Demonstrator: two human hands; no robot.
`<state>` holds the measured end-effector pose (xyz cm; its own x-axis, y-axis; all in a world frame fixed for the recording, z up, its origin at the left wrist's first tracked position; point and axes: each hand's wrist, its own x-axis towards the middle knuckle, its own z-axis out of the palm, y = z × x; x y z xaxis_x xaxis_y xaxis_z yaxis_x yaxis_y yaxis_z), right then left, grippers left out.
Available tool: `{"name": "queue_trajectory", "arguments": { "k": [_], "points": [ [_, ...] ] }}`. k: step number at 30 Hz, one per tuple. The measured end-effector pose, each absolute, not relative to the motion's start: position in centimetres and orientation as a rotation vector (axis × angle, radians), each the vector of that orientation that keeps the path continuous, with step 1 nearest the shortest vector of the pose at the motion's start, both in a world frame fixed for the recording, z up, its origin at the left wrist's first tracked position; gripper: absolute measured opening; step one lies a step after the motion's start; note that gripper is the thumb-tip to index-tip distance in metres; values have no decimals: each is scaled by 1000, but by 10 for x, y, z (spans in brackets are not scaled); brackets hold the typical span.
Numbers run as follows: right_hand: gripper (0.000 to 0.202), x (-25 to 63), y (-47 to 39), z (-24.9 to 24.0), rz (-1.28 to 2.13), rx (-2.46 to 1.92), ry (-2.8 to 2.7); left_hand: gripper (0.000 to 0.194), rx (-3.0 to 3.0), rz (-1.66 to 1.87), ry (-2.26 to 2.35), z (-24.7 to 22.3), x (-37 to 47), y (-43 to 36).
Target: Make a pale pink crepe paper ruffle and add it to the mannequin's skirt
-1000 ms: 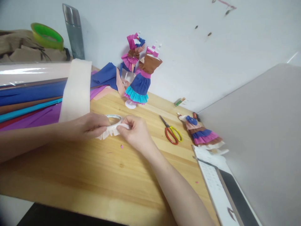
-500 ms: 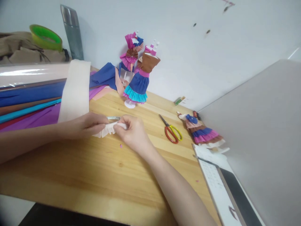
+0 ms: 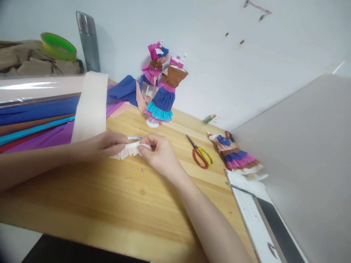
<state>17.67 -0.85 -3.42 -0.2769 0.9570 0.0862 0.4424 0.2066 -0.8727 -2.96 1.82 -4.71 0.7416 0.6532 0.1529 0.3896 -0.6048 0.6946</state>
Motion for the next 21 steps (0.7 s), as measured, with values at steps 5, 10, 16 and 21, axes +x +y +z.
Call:
{"name": "queue_trajectory", "arguments": {
  "k": [5, 10, 16, 21],
  "points": [
    [12, 172, -14, -34, 963, -1296, -1870, 28, 2350, 559, 783, -51, -28, 20],
    [12, 172, -13, -31, 971, -1303, -1826, 26, 2379, 573, 804, -57, -28, 24],
    [13, 172, -12, -30, 980, -1312, -1785, 27, 2383, 616, 826, -62, -27, 26],
    [14, 169, -13, -35, 1054, -1286, -1775, 26, 2403, 647, 802, -59, -27, 24]
  ]
}}
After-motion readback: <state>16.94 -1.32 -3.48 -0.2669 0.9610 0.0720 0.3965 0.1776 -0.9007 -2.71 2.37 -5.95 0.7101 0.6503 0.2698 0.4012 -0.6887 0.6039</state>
